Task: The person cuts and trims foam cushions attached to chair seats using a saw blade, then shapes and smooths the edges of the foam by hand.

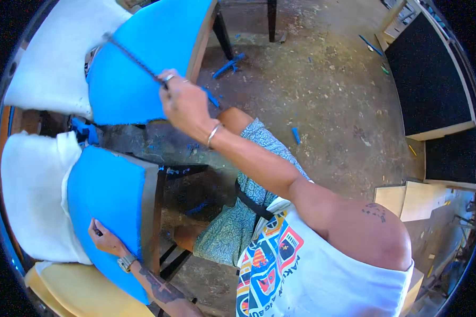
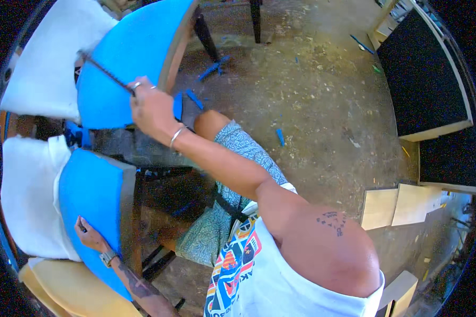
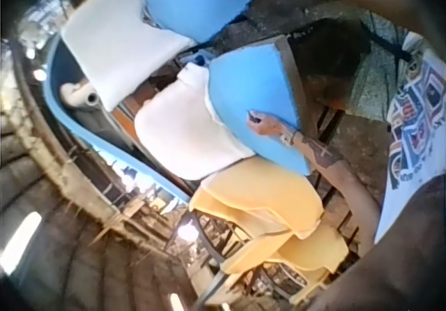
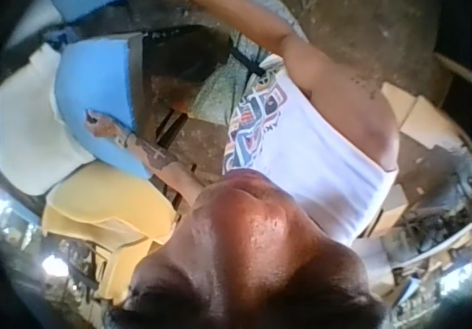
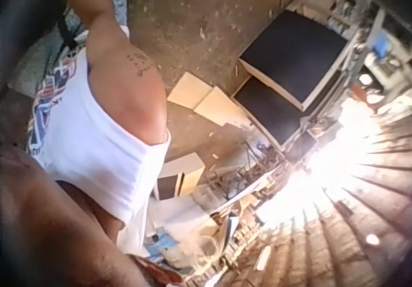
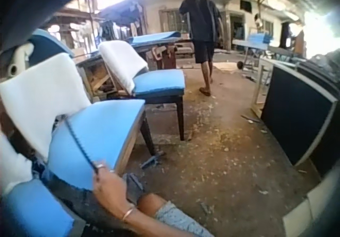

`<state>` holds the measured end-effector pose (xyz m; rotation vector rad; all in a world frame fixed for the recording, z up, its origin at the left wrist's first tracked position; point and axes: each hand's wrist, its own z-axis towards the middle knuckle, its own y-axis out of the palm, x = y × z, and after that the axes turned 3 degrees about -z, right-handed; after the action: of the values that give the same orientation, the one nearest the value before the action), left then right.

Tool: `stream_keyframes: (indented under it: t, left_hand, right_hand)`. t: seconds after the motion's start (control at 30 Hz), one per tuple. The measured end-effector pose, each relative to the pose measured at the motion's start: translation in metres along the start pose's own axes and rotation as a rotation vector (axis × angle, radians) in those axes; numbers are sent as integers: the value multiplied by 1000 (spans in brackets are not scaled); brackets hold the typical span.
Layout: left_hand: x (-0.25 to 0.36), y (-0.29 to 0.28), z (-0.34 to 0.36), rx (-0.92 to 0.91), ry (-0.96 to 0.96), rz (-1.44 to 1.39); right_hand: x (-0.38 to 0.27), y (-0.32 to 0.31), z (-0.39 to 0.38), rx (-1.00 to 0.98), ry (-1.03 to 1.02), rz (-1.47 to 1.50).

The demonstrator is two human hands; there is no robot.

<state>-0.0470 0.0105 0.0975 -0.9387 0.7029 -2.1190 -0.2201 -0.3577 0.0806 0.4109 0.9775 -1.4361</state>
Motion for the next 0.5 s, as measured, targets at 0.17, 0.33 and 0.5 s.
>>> stream_keyframes:
  t: [0.17,0.33,0.5]
  left_hand:
    - [-9,6,-8,26,120,13]
    - [-5,7,-14,80,126,-94]
    - [6,6,-8,83,52,-73]
  right_hand:
    - [12,-6,-17,-11,192,-92]
    - [4,-15,-30,-315,165,63]
    - [10,-32,-20,-217,-245,-184]
